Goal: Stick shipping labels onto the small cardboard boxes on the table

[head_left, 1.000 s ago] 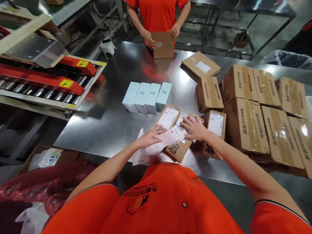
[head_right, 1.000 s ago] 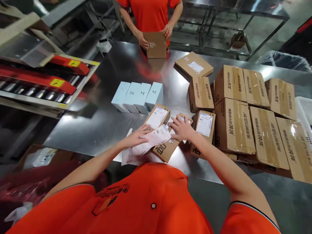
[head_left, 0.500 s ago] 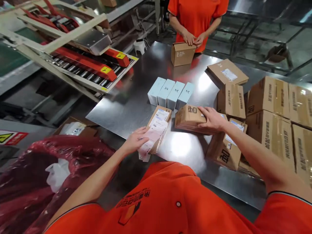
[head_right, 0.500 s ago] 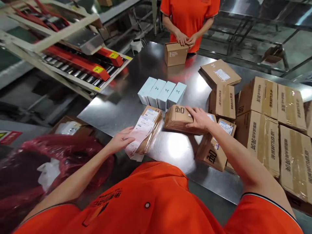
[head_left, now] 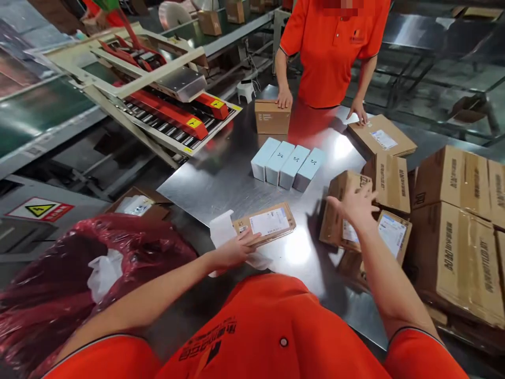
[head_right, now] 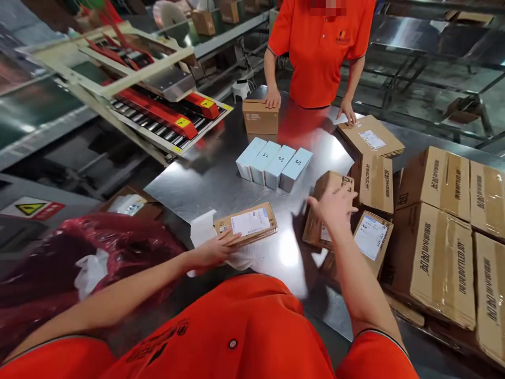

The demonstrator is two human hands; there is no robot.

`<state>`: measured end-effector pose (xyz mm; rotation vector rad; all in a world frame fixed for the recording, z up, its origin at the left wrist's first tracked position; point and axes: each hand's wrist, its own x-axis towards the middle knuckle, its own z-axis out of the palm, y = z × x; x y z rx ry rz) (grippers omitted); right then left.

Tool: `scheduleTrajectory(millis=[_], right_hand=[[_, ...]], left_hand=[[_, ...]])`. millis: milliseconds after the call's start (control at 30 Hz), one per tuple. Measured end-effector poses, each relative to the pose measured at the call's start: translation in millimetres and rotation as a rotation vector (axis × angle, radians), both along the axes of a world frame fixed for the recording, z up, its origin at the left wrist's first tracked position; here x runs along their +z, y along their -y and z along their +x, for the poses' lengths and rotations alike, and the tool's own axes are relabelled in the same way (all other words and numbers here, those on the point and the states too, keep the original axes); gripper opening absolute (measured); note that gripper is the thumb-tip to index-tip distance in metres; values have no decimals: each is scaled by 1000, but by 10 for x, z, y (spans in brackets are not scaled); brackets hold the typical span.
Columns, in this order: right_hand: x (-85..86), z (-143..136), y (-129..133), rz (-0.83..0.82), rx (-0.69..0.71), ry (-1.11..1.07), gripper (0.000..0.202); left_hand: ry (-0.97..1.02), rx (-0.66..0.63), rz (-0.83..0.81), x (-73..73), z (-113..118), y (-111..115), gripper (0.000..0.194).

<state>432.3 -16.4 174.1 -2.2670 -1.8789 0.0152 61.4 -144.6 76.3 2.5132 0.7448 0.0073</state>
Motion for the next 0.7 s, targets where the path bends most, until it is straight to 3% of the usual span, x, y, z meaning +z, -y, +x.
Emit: scheduleTrajectory(millis=[133, 167, 200, 267, 367, 467, 533, 600, 633, 700], right_hand=[[-267, -990, 140, -160, 904, 92, 84], [-334, -1182, 180, -267, 986, 73, 81], [-400, -1315, 239, -346, 979, 35, 79], [-518, -1400, 452, -385, 790, -50, 78], [-579, -1247, 971, -441, 411, -149, 81], [-420, -946, 1310, -532, 298, -244, 72], [-283, -637, 1244, -440, 244, -286, 63], [-242, -255, 1009, -272, 96, -279, 69], [-273, -73, 882, -168, -12, -255, 77], [-415, 180, 709, -151, -165, -240, 94]], left_hand=[[-77, -40, 18, 156, -306, -78, 27], [-91, -24, 40, 163, -337, -82, 27], [-107, -4, 73, 151, -355, -81, 26], [-142, 69, 181, 78, -345, -82, 26], [-141, 200, 308, -50, -162, -167, 27], [-75, 273, 302, -61, 173, -398, 27], [-40, 284, 267, -8, 364, -592, 28], [-26, 289, 193, 59, 450, -754, 24], [-26, 315, 132, 92, 444, -805, 21], [-18, 478, -50, 147, 341, -827, 16]])
